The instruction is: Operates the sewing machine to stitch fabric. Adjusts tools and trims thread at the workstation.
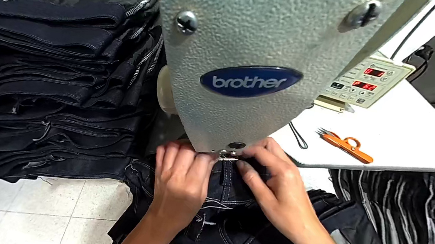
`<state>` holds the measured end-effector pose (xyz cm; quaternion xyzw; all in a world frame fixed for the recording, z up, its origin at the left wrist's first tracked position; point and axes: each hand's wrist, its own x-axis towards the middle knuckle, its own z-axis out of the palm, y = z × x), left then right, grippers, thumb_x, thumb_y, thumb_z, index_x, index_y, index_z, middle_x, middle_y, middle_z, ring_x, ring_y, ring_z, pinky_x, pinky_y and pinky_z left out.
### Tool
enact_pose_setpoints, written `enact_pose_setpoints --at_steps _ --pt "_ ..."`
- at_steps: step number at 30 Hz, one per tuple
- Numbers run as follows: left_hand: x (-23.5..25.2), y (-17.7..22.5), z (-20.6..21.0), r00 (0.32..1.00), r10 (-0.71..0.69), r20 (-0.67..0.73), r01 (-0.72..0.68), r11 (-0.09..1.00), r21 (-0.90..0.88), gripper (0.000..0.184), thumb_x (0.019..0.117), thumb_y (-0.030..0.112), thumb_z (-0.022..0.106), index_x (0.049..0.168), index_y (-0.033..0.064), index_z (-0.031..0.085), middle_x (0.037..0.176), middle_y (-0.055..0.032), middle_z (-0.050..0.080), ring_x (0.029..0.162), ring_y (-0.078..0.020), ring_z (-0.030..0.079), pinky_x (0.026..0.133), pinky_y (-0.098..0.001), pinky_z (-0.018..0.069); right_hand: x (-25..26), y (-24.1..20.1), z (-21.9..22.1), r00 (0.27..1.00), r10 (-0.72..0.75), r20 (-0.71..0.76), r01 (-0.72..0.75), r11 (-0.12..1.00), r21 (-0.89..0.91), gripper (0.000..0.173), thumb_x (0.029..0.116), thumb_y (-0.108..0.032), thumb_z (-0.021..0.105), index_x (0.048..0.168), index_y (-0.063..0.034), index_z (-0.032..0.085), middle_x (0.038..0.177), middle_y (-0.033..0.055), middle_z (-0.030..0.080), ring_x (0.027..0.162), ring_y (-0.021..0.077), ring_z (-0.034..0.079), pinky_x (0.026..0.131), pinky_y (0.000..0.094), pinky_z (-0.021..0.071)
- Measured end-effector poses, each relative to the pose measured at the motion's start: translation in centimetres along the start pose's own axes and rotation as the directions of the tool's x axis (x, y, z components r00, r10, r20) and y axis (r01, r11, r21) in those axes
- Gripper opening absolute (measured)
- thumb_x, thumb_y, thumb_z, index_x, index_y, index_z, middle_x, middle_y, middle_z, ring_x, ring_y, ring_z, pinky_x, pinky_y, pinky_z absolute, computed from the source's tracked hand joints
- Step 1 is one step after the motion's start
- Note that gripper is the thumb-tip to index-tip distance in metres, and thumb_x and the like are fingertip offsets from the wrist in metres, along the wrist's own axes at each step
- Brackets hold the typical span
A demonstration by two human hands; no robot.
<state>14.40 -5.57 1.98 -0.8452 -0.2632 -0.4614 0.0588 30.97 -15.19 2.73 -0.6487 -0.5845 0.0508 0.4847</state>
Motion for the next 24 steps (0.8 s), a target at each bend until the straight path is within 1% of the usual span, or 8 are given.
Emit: enact_pose_setpoints --at_steps 3,6,8,11,14,16,20,24 --pt "0.4 -1.6 -2.3 0.923 -0.374 0.095 0.382 0.854 -0.352 0.023 0.1043 0.021 0.053 0.097 0.0027 0.067 0.102 -0.0034 0.064 0.098 -0.0097 0.063 0.088 -0.0264 0.0525 -0.2 1.4 -2.7 0.995 -0.04 -0.091 0.038 0.999 -0.022 0.021 0.0979 -0.023 0.057 0.107 -0.0128 0.074 0.101 -0.0029 0.065 0.094 0.0045 0.063 0.082 0.0242 0.0547" --pt "2.3 -3.9 -3.8 0.593 -0.718 0.364 0.565 0.05 -0.823 0.026 0.1099 0.016 0.033 0.112 0.0123 0.059 0.1 0.0044 0.071 0.096 -0.0088 0.071 0.094 -0.0314 0.0584 -1.0 3.5 -4.7 0.986 0.04 -0.163 -0.046 0.998 -0.036 0.022 0.0998 -0.028 0.058 0.104 -0.0103 0.071 0.096 -0.003 0.064 0.086 0.0019 0.062 0.077 0.0216 0.0545" --pt "3.3 -5.2 -3.5 0.423 -0.766 0.484 0.508 -0.242 -0.827 0.034 0.112 0.021 0.031 0.098 0.0168 0.061 0.08 0.0069 0.065 0.071 -0.0026 0.065 0.072 -0.0186 0.058 -1.4 4.6 -5.1 0.98 0.063 -0.188 -0.082 0.992 -0.093 0.025 0.0999 -0.034 0.058 0.095 -0.0114 0.068 0.088 -0.0049 0.062 0.081 -0.0005 0.06 0.072 0.0189 0.0514" --pt "2.8 -6.8 -1.5 0.467 -0.739 0.485 0.687 -0.042 -0.726 0.027 0.1111 0.019 0.036 0.094 0.0178 0.058 0.068 0.0084 0.055 0.051 0.0003 0.047 0.049 -0.0134 0.0422 -1.5 5.8 -4.7 0.987 -0.003 -0.161 -0.04 0.964 -0.263 0.036 0.0994 -0.037 0.056 0.085 -0.0072 0.069 0.084 0.0043 0.063 0.082 0.0151 0.061 0.072 0.0327 0.0482" --pt "2.0 -6.9 -0.7 0.704 -0.593 0.391 0.708 0.633 -0.315 0.026 0.0975 0.011 0.064 0.12 0.0002 0.059 0.107 -0.0092 0.064 0.087 -0.0157 0.066 0.078 -0.0374 0.0576 -1.3 7.0 -3.9 0.998 0.05 -0.049 -0.061 0.967 -0.246 0.041 0.1016 -0.039 0.051 0.103 -0.0023 0.071 0.099 0.0136 0.068 0.095 0.0296 0.065 0.081 0.0488 0.0519" --pt "2.0 -6.1 -0.9 0.786 -0.427 0.446 0.554 0.807 -0.204 0.029 0.0972 0.015 0.065 0.12 -0.0034 0.065 0.121 -0.0206 0.063 0.106 -0.0303 0.066 0.091 -0.053 0.0542 -0.9 7.3 -3.6 0.978 0.185 0.1 -0.179 0.982 -0.067 0.042 0.1037 -0.041 0.047 0.117 -0.0088 0.069 0.104 0.0027 0.07 0.097 0.0147 0.067 0.084 0.0405 0.0558" --pt "2.3 -5.5 -1.6 0.631 -0.229 0.741 0.628 0.711 -0.315 0.033 0.1087 0.028 0.047 0.13 0.0086 0.064 0.118 -0.0048 0.07 0.112 -0.0107 0.065 0.101 -0.0409 0.0514 0.4 5.6 -3.0 0.871 0.2 0.449 -0.344 0.9 0.267 0.023 0.1015 -0.034 0.058 0.095 -0.0181 0.072 0.074 -0.0076 0.067 0.065 0.0021 0.062 0.057 0.0219 0.0517" --pt "-0.1 -6.6 -2.1 0.574 -0.079 0.815 0.69 0.582 -0.43 0.041 0.1079 0.033 0.038 0.117 0.0058 0.068 0.104 -0.003 0.069 0.099 -0.0093 0.064 0.091 -0.036 0.0526 -0.4 4.5 -2.8 0.84 0.09 0.536 -0.263 0.93 0.257 0.029 0.1014 -0.039 0.057 0.081 -0.0208 0.067 0.065 -0.0118 0.057 0.059 -0.0029 0.053 0.054 0.0173 0.0428"
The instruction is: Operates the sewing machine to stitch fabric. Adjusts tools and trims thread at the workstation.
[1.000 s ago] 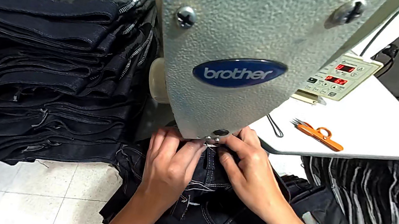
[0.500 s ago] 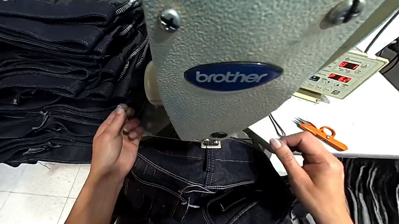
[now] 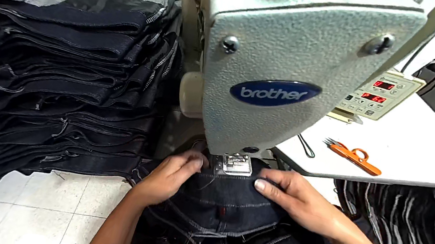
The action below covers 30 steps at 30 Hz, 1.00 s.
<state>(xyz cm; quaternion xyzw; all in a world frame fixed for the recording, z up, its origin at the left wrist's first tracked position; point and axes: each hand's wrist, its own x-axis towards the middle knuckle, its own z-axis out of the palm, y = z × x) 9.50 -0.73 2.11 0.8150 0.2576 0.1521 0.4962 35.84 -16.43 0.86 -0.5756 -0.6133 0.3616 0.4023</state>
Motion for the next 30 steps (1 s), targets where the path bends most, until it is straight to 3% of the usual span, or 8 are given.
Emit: enact_pose_setpoints --at_steps 2,4,7,10,17,21,23,30 --pt "-1.7 -0.6 1.0 0.973 0.103 -0.208 -0.09 0.993 0.073 0.04 0.1053 0.039 0.047 0.12 0.0077 0.068 0.109 -0.0028 0.07 0.102 -0.0096 0.066 0.091 -0.0348 0.055 -0.7 0.0 0.5 1.0 -0.006 -0.005 0.006 1.0 -0.026 0.033 0.1023 -0.042 0.055 0.08 -0.0207 0.066 0.064 -0.0124 0.055 0.059 -0.004 0.052 0.054 0.0167 0.0413" --pt "-3.0 0.0 2.5 0.792 0.358 -0.494 -0.208 0.919 0.334 0.036 0.1002 0.041 0.06 0.113 0.0088 0.071 0.111 -0.0043 0.07 0.107 -0.0111 0.065 0.093 -0.0328 0.055 -1.1 0.0 0.5 0.999 0.01 -0.041 -0.011 1.0 -0.029 0.032 0.1023 -0.043 0.054 0.08 -0.022 0.066 0.064 -0.0131 0.056 0.059 -0.0046 0.052 0.054 0.0161 0.0419" --pt "-4.6 1.9 4.1 0.594 0.688 -0.416 -0.378 0.695 0.611 0.013 0.1028 0.031 0.061 0.108 0.0195 0.064 0.104 0.0027 0.066 0.108 -0.0115 0.063 0.098 -0.0292 0.0511 -1.1 0.1 0.4 0.992 0.004 -0.124 -0.016 0.995 -0.095 0.031 0.1017 -0.046 0.054 0.085 -0.0237 0.068 0.067 -0.0136 0.06 0.061 -0.0051 0.056 0.055 0.0163 0.045" --pt "-5.1 1.7 5.3 0.659 0.721 -0.216 -0.447 0.606 0.658 0.016 0.1033 0.017 0.055 0.115 0.0203 0.065 0.111 0.0004 0.066 0.114 -0.0165 0.06 0.102 -0.0317 0.0472 -1.2 0.4 0.7 0.949 -0.194 -0.25 0.079 0.91 -0.407 0.035 0.1027 -0.049 0.051 0.105 -0.02 0.071 0.088 -0.0106 0.069 0.081 -0.0031 0.065 0.072 0.0199 0.0552" --pt "-1.5 1.7 2.1 0.909 0.229 -0.348 -0.063 0.901 0.429 0.044 0.0977 0.042 0.063 0.123 0.0063 0.07 0.121 -0.0098 0.071 0.117 -0.0223 0.066 0.101 -0.0452 0.0532 -2.4 1.6 0.3 0.927 -0.323 -0.19 0.214 0.872 -0.441 0.04 0.1067 -0.042 0.049 0.106 -0.0096 0.072 0.09 0.0016 0.072 0.085 0.0014 0.067 0.077 0.0188 0.0544" --pt "0.6 2.7 3.7 0.871 0.261 -0.416 -0.104 0.926 0.363 0.059 0.0768 0.062 0.078 0.108 0.0119 0.076 0.12 -0.0044 0.07 0.117 -0.0174 0.064 0.098 -0.0425 0.0546 -2.1 0.6 0.7 0.907 -0.391 -0.157 0.324 0.885 -0.334 0.04 0.1067 -0.042 0.051 0.095 -0.0066 0.068 0.08 0.0037 0.067 0.075 0.0014 0.063 0.069 0.0161 0.0508" --pt "1.1 3.5 5.2 0.86 0.139 -0.491 -0.033 0.975 0.218 0.05 0.0731 0.051 0.085 0.102 0.0112 0.077 0.118 -0.0028 0.068 0.114 -0.0125 0.063 0.096 -0.0371 0.0547 -2.0 -0.1 1.4 0.9 -0.415 -0.131 0.363 0.882 -0.301 0.04 0.1069 -0.041 0.051 0.092 -0.0058 0.065 0.076 0.0054 0.064 0.071 0.0041 0.061 0.065 0.0177 0.0499" --pt "0.4 3.6 5.9 0.841 0.205 -0.501 -0.022 0.938 0.346 0.02 0.0872 0.034 0.074 0.078 0.0165 0.075 0.101 -0.0007 0.067 0.098 -0.0092 0.064 0.083 -0.0264 0.055 -2.1 0.6 1.8 0.913 -0.388 -0.13 0.333 0.889 -0.314 0.041 0.1066 -0.042 0.051 0.093 -0.006 0.066 0.077 0.0054 0.066 0.073 0.0034 0.062 0.067 0.0169 0.05"
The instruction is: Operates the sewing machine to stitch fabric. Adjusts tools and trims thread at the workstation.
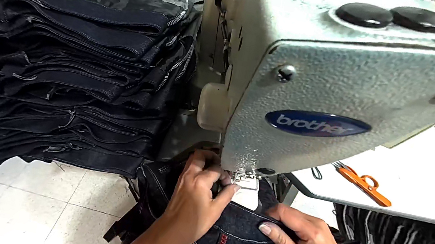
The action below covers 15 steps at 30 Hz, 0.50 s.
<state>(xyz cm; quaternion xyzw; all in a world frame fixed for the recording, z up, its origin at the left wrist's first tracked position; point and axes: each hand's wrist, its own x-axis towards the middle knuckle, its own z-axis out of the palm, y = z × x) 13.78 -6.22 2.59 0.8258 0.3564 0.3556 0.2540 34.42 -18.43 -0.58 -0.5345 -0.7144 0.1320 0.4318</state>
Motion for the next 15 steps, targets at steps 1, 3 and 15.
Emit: enact_pose_setpoints --at_steps 1,3,15 --pt "0.0 0.0 -0.6 0.998 0.06 -0.018 -0.059 0.998 0.023 0.019 0.0871 0.034 0.074 0.078 0.0178 0.075 0.096 0.0012 0.069 0.096 -0.0087 0.065 0.082 -0.0259 0.0548 0.0 0.1 0.0 1.0 0.009 0.005 -0.009 1.0 -0.006 0.041 0.1066 -0.042 0.051 0.094 -0.0061 0.066 0.077 0.0051 0.066 0.073 0.003 0.062 0.067 0.0165 0.0501" --pt "0.4 -0.1 -2.0 0.979 0.171 -0.108 -0.16 0.982 0.1 0.017 0.0859 0.035 0.075 0.078 0.0196 0.074 0.088 0.0058 0.072 0.091 -0.0076 0.068 0.081 -0.0274 0.0553 0.0 0.3 -0.1 1.0 0.031 -0.008 -0.031 0.999 -0.038 0.041 0.1065 -0.043 0.051 0.095 -0.0061 0.067 0.079 0.0055 0.067 0.074 0.0033 0.063 0.068 0.0167 0.0508" --pt "2.3 -4.0 -4.7 0.872 -0.024 0.488 0.039 0.999 -0.021 0.046 0.0997 0.05 0.058 0.117 0.0098 0.074 0.121 -0.0063 0.07 0.122 -0.0191 0.062 0.106 -0.0443 0.0486 -3.0 -5.0 0.8 0.927 -0.263 0.268 0.34 0.89 -0.305 0.019 0.1033 -0.008 0.054 0.112 -0.0127 0.07 0.094 0.012 0.068 0.094 0.0277 0.066 0.087 0.0385 0.0523"
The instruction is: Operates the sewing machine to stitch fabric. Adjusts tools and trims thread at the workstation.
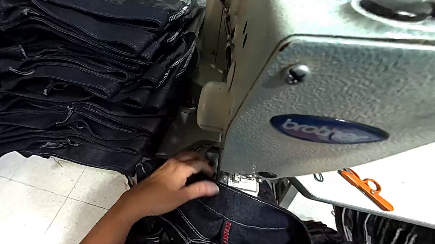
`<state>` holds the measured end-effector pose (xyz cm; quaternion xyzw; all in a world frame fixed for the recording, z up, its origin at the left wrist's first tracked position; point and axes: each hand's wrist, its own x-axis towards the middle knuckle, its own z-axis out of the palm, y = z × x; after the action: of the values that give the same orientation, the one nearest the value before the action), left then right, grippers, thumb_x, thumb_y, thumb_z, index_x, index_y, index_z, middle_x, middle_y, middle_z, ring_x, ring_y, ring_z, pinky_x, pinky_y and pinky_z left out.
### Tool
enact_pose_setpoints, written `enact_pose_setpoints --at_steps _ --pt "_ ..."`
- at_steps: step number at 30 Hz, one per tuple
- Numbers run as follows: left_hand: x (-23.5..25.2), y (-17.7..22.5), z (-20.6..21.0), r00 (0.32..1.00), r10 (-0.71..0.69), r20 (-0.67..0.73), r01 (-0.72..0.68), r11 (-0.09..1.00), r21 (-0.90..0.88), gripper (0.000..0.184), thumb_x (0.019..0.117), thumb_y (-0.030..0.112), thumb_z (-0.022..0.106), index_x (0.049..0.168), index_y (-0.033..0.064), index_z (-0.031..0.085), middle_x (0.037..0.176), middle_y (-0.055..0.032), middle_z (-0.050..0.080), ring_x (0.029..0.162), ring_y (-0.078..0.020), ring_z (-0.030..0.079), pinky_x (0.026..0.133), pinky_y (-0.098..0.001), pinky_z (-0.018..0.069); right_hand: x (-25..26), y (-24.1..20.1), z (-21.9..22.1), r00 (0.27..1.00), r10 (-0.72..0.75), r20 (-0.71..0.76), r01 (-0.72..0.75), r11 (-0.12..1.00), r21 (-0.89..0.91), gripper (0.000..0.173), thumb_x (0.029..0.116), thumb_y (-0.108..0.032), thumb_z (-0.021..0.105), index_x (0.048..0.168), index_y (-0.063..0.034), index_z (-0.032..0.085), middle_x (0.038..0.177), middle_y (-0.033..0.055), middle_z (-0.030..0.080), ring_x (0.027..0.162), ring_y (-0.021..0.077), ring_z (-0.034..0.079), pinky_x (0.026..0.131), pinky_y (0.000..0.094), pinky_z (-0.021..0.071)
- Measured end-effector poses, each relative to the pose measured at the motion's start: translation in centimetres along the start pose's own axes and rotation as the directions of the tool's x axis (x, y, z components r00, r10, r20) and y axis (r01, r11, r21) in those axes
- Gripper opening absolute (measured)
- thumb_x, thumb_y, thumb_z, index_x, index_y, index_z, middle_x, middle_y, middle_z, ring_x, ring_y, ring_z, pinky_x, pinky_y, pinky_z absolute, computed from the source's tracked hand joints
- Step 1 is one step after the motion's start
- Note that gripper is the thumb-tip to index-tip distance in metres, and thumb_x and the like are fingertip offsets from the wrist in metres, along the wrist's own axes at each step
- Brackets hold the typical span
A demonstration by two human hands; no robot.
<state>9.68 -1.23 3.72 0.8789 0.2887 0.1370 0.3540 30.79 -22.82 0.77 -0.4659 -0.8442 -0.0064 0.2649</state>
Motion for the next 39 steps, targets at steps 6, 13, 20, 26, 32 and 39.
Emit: enact_pose_setpoints --at_steps 6,13,20,26,32,39 --pt "0.8 0.2 0.6 1.0 -0.026 0.016 0.028 0.989 -0.143 0.038 0.0919 0.047 0.071 0.101 0.0103 0.074 0.101 -0.0001 0.071 0.103 -0.007 0.065 0.094 -0.0311 0.0518 2.9 0.8 0.3 0.972 0.05 -0.232 -0.102 0.971 -0.218 0.03 0.1055 -0.01 0.049 0.132 -0.0119 0.061 0.086 0.0073 0.061 0.085 0.0243 0.059 0.086 0.0335 0.0479" --pt "1.5 0.3 1.4 0.973 0.024 -0.228 -0.103 0.935 -0.34 0.011 0.0938 0.021 0.071 0.1 0.0126 0.073 0.096 0.0057 0.072 0.094 0.0013 0.067 0.088 -0.0228 0.0565 4.1 4.1 -1.0 0.899 0.127 -0.419 -0.275 0.909 -0.313 0.023 0.1009 -0.014 0.059 0.121 -0.02 0.068 0.103 0.009 0.06 0.098 0.0233 0.056 0.088 0.0289 0.0447" --pt "1.4 -1.3 -0.4 0.872 0.158 -0.464 0.099 0.871 0.482 0.008 0.0869 0.003 0.072 0.093 0.0026 0.077 0.092 -0.0161 0.074 0.096 -0.036 0.072 0.091 -0.0549 0.0546 5.4 4.0 -0.3 0.901 0.146 -0.409 -0.218 0.967 -0.134 0.016 0.103 -0.008 0.055 0.109 -0.0085 0.07 0.1 0.0105 0.073 0.098 0.0133 0.07 0.088 0.018 0.0532" --pt "0.4 -0.3 -0.4 0.907 0.09 -0.412 0.006 0.974 0.226 0.019 0.0942 0.022 0.069 0.107 0.0096 0.076 0.103 -0.0073 0.073 0.101 -0.0238 0.07 0.088 -0.0456 0.0577 5.8 4.5 0.1 0.83 0.465 -0.307 -0.346 0.862 0.37 0.017 0.0994 -0.025 0.066 0.1 -0.011 0.075 0.088 -0.0012 0.074 0.083 -0.0003 0.066 0.078 0.0142 0.053" --pt "2.0 1.5 1.9 0.953 0.114 -0.28 -0.168 0.969 -0.178 0.013 0.0872 0.025 0.078 0.092 0.0136 0.078 0.111 -0.0025 0.066 0.104 -0.0081 0.063 0.09 -0.0264 0.0538 6.6 4.8 0.3 0.85 0.372 -0.372 -0.366 0.926 0.091 0.011 0.0968 -0.03 0.065 0.092 -0.0242 0.074 0.087 -0.0032 0.067 0.094 0.0063 0.06 0.088 0.019 0.0432" --pt "1.1 -1.0 -2.5 0.846 0.206 -0.492 0.113 0.832 0.543 0.01 0.087 0.002 0.07 0.094 0.0017 0.077 0.107 -0.0206 0.07 0.103 -0.0418 0.067 0.091 -0.0605 0.0513 6.2 6.1 0.6 0.849 0.386 -0.362 -0.336 0.921 0.197 0.017 0.094 -0.033 0.069 0.088 -0.0193 0.076 0.083 -0.0055 0.074 0.087 -0.0017 0.066 0.082 0.0125 0.049"
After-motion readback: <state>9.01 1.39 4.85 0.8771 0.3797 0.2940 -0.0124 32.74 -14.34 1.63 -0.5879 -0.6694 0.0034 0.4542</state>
